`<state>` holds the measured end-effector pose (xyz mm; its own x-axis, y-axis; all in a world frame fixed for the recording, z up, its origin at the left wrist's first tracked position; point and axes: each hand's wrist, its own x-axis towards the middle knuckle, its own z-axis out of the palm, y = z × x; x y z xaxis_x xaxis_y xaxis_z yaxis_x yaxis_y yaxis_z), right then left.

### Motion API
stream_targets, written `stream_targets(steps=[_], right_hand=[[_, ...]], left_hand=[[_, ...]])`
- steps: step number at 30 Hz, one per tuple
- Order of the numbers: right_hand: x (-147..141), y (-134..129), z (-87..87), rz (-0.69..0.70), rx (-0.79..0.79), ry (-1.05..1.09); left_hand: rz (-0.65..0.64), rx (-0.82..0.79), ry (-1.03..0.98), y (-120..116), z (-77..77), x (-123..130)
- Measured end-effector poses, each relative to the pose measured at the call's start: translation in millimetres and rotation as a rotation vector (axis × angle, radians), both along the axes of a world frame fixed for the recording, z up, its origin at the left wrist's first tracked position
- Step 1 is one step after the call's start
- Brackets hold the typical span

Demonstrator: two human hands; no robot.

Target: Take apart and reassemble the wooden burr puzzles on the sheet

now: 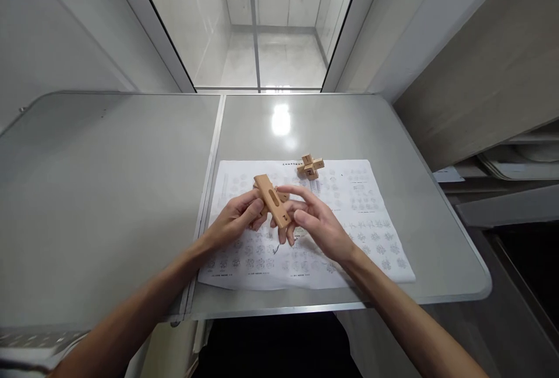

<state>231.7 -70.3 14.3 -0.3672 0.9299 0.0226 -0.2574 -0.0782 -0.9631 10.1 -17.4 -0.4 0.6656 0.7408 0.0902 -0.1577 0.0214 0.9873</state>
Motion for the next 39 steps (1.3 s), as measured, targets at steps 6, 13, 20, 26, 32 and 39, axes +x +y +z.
stream_targets(steps=[6, 13, 20, 26, 32, 39], right_hand=[[-7, -15, 3.4, 0.108, -0.347, 0.155], [-24, -36, -4.1, 0.070, -0.477, 0.312], [-32, -48, -3.1, -0.027, -0.590, 0.397], [-31, -55, -6.3, -0.078, -0.585, 0.490], [-36, -72, -25.2, -0.093, -0.513, 0.580], [-41, -89, -46.7, -0.206, -0.420, 0.603]], left_hand=[[-0.153, 0.046, 0.073, -4, 1.0, -2], [-0.207, 0.048, 0.158, -4, 3.2, -1], [-0.233, 0.047, 0.191, -5, 5.8, -2], [-0.238, 0.027, 0.223, -3, 6.0, -5], [-0.288, -0.006, 0.215, -4, 9.7, -4], [-0.288, 0.014, 0.177, -9, 7.8, -1]])
